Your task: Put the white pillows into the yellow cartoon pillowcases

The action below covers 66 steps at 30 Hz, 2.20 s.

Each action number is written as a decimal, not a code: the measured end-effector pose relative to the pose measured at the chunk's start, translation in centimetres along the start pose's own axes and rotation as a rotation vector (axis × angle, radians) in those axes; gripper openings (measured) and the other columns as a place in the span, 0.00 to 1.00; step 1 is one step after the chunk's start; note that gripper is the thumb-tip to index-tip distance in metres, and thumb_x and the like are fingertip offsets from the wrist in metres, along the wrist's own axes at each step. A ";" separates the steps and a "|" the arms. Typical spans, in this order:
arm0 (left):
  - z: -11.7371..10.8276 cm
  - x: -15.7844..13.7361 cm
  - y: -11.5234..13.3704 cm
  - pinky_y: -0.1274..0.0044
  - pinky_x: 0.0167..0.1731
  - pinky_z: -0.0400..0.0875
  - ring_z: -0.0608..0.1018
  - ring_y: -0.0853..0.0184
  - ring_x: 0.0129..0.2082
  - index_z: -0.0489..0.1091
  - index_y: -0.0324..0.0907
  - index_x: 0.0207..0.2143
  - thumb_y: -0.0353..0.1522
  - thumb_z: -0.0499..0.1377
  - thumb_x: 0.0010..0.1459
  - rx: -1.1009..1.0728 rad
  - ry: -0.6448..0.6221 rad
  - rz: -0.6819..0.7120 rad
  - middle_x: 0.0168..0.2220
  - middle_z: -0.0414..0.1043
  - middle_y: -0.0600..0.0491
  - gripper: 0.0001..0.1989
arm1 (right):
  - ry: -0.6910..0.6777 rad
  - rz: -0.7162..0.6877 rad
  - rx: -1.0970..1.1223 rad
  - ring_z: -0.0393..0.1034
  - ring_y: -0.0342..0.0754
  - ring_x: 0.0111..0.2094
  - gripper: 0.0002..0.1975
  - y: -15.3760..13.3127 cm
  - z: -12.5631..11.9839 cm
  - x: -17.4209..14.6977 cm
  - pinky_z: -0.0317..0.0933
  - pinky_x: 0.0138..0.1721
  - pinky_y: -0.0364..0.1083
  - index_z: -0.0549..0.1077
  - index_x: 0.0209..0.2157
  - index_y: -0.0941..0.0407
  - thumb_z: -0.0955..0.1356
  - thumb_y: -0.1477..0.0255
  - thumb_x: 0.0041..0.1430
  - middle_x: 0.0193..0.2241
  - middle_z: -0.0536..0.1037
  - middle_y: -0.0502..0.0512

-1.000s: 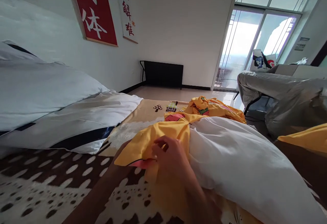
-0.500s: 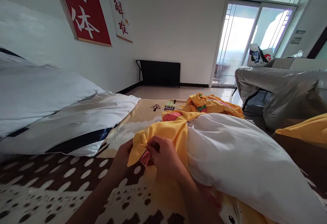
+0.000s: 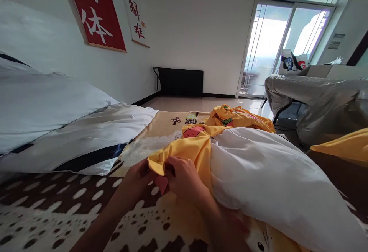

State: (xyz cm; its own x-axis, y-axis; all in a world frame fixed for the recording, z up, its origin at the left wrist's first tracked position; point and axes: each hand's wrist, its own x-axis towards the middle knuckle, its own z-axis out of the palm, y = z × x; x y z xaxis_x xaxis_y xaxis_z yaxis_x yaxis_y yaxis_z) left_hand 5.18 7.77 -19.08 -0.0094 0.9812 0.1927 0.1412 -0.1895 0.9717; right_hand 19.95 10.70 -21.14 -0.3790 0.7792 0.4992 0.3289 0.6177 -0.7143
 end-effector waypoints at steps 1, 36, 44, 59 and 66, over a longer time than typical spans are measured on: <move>0.0 0.0 0.0 0.78 0.29 0.69 0.74 0.63 0.30 0.72 0.37 0.30 0.39 0.64 0.42 -0.005 -0.006 -0.013 0.27 0.75 0.51 0.15 | -0.003 -0.003 -0.015 0.53 0.38 0.22 0.08 0.0 0.0 0.0 0.47 0.25 0.38 0.60 0.21 0.57 0.63 0.79 0.50 0.19 0.63 0.44; -0.2 0.4 -2.5 0.82 0.23 0.67 0.73 0.71 0.22 0.76 0.37 0.38 0.35 0.67 0.46 -0.437 -0.205 -0.192 0.26 0.75 0.51 0.16 | -0.014 0.263 0.220 0.61 0.39 0.23 0.04 -1.5 -0.8 -0.2 0.55 0.24 0.39 0.70 0.26 0.57 0.67 0.71 0.50 0.21 0.70 0.47; 0.2 0.8 -2.7 0.77 0.30 0.70 0.76 0.65 0.28 0.74 0.37 0.37 0.33 0.67 0.44 -0.385 -0.136 -0.160 0.30 0.77 0.49 0.16 | -0.104 0.250 0.531 0.55 0.36 0.19 0.11 -0.3 -0.6 0.3 0.50 0.18 0.37 0.64 0.24 0.57 0.68 0.65 0.50 0.19 0.63 0.44; 1.0 0.8 -2.1 0.81 0.28 0.66 0.71 0.68 0.28 0.67 0.39 0.29 0.33 0.62 0.44 -0.065 0.113 0.118 0.26 0.70 0.55 0.09 | -0.181 0.317 0.768 0.56 0.36 0.14 0.23 0.6 -0.1 0.5 0.52 0.15 0.38 0.62 0.26 0.56 0.71 0.52 0.44 0.16 0.62 0.41; -1.0 0.5 -1.9 0.78 0.35 0.68 0.73 0.64 0.35 0.72 0.39 0.35 0.36 0.61 0.46 -0.171 -0.178 0.022 0.33 0.74 0.52 0.13 | -0.055 0.297 0.655 0.52 0.35 0.16 0.20 0.3 -0.3 0.8 0.47 0.15 0.38 0.62 0.25 0.56 0.70 0.55 0.45 0.17 0.61 0.42</move>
State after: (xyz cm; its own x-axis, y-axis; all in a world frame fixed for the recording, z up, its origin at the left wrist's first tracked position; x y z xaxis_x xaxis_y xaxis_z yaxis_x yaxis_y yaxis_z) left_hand 3.96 8.55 -20.73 0.1686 0.9649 0.2013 -0.0301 -0.1990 0.9795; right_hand 20.00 11.59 -20.80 -0.4026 0.8873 0.2251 -0.1548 0.1764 -0.9721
